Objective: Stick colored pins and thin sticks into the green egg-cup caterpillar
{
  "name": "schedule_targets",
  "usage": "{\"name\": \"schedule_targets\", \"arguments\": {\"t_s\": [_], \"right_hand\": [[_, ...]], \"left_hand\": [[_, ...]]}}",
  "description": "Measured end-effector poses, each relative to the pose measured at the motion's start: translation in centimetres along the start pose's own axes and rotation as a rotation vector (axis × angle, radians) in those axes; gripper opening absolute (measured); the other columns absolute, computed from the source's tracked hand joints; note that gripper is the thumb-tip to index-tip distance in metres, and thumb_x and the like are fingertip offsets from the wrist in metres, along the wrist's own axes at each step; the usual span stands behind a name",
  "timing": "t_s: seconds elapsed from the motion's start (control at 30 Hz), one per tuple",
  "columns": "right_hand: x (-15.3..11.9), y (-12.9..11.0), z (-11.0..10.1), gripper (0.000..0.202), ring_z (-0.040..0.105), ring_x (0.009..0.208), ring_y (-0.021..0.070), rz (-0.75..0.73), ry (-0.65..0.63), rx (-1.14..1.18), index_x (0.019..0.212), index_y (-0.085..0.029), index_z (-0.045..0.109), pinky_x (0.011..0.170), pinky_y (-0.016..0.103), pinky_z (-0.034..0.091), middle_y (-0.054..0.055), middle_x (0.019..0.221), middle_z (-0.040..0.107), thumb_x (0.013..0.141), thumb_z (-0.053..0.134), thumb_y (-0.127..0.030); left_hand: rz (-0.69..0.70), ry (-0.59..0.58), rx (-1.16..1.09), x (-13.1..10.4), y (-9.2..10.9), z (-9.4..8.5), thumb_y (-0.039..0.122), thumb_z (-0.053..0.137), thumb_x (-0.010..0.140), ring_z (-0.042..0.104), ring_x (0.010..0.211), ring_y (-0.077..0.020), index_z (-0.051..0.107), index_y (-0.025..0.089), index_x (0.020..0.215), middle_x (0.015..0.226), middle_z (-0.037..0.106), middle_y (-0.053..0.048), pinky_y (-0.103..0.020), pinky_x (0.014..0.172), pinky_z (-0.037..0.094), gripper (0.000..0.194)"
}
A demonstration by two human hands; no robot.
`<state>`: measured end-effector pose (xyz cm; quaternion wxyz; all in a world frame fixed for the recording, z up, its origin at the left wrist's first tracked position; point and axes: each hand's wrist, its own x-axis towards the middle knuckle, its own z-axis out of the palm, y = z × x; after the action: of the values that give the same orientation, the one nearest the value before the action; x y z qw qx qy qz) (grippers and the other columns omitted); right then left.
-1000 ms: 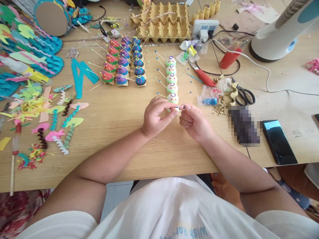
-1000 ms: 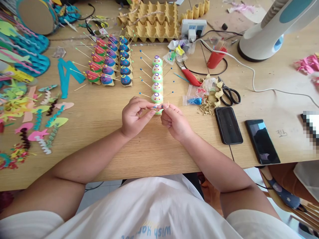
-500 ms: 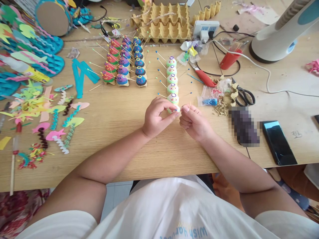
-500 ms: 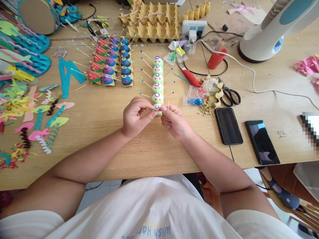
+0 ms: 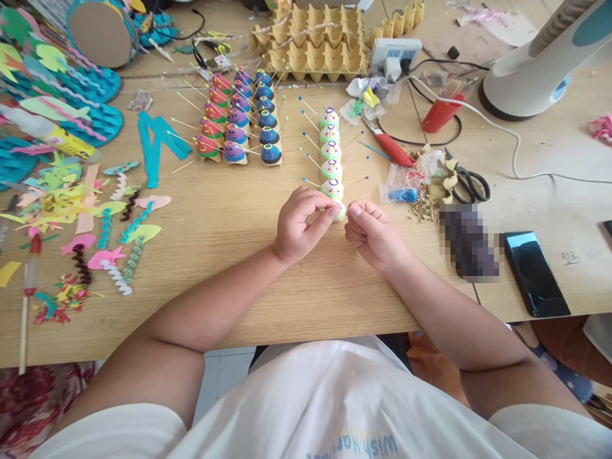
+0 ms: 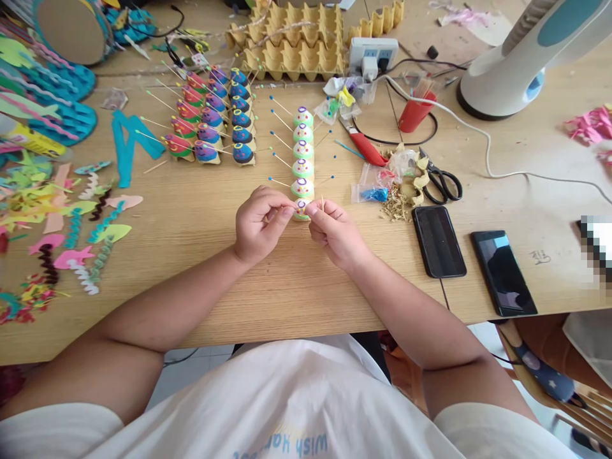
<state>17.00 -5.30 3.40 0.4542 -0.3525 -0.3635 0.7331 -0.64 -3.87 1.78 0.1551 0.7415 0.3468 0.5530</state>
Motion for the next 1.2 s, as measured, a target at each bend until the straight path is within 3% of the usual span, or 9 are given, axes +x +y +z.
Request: {"name": "schedule_targets", "arguments": {"t_s": [0.17, 0.33, 0.67, 0.8, 0.97, 1.2], "right_hand": [[0.1, 0.09, -0.05, 0.051, 0.014, 0.048, 0.0052, 0.002, 0.004, 0.017, 0.074, -0.023, 0.047, 0.049, 0.025, 0.011, -0.013, 0.054, 0.021, 0.08, 0.082, -0.059], [0.15, 0.21, -0.19, 0.048, 0.013, 0.049, 0.0055, 0.008, -0.003, 0.001, 0.076, -0.022, 0.052, 0.049, 0.025, 0.011, -0.013, 0.055, 0.021, 0.078, 0.084, -0.058], [0.13, 0.2, -0.31, 0.044, 0.013, 0.049, 0.0055, 0.021, -0.033, 0.014, 0.082, -0.022, 0.059, 0.048, 0.024, 0.012, -0.013, 0.054, 0.021, 0.076, 0.087, -0.056], [0.14, 0.29, -0.14, 0.051, 0.016, 0.049, 0.0054, 0.007, 0.009, -0.019, 0.076, -0.022, 0.054, 0.049, 0.024, 0.013, -0.013, 0.054, 0.023, 0.073, 0.088, -0.061], [0.17, 0.54, -0.03, 0.054, 0.024, 0.051, 0.0058, -0.112, 0.124, -0.127, 0.07, -0.021, 0.054, 0.05, 0.024, 0.016, -0.01, 0.054, 0.032, 0.071, 0.09, -0.061], [0.14, 0.64, 0.01, 0.052, 0.025, 0.052, 0.0062, -0.127, 0.139, -0.148, 0.068, -0.021, 0.058, 0.051, 0.025, 0.015, -0.009, 0.052, 0.034, 0.069, 0.091, -0.061]], "left_hand": [[-0.02, -0.009, -0.017, -0.08, 0.04, -0.04, 0.042, 0.057, 0.106, 0.066, 0.084, -0.0162, 0.069, 0.022, 0.091, 0.088, 0.076, -0.003, -0.035, 0.082, 0.052, 0.028], [-0.049, -0.033, 0.012, -0.11, -0.1, 0.07, 0.046, 0.065, 0.101, 0.067, 0.085, -0.0171, 0.07, 0.023, 0.092, 0.088, 0.076, -0.003, -0.036, 0.083, 0.054, 0.025], [0.006, -0.015, 0.057, -0.14, -0.14, 0.13, 0.038, 0.066, 0.102, 0.068, 0.086, -0.0156, 0.075, 0.024, 0.101, 0.091, 0.078, -0.003, -0.033, 0.082, 0.053, 0.016], [0.034, -0.046, 0.111, -0.19, -0.29, 0.06, 0.042, 0.065, 0.102, 0.067, 0.084, -0.016, 0.075, 0.024, 0.098, 0.09, 0.077, -0.002, -0.035, 0.083, 0.052, 0.021], [0.023, -0.068, 0.18, -0.26, -0.54, 0.12, 0.047, 0.066, 0.1, 0.065, 0.082, -0.0162, 0.078, 0.025, 0.096, 0.087, 0.076, -0.002, -0.035, 0.082, 0.05, 0.025], [0.072, -0.073, 0.219, -0.3, -0.7, -0.01, 0.046, 0.066, 0.1, 0.063, 0.081, -0.0162, 0.077, 0.026, 0.092, 0.084, 0.074, -0.002, -0.035, 0.08, 0.049, 0.025]]}}
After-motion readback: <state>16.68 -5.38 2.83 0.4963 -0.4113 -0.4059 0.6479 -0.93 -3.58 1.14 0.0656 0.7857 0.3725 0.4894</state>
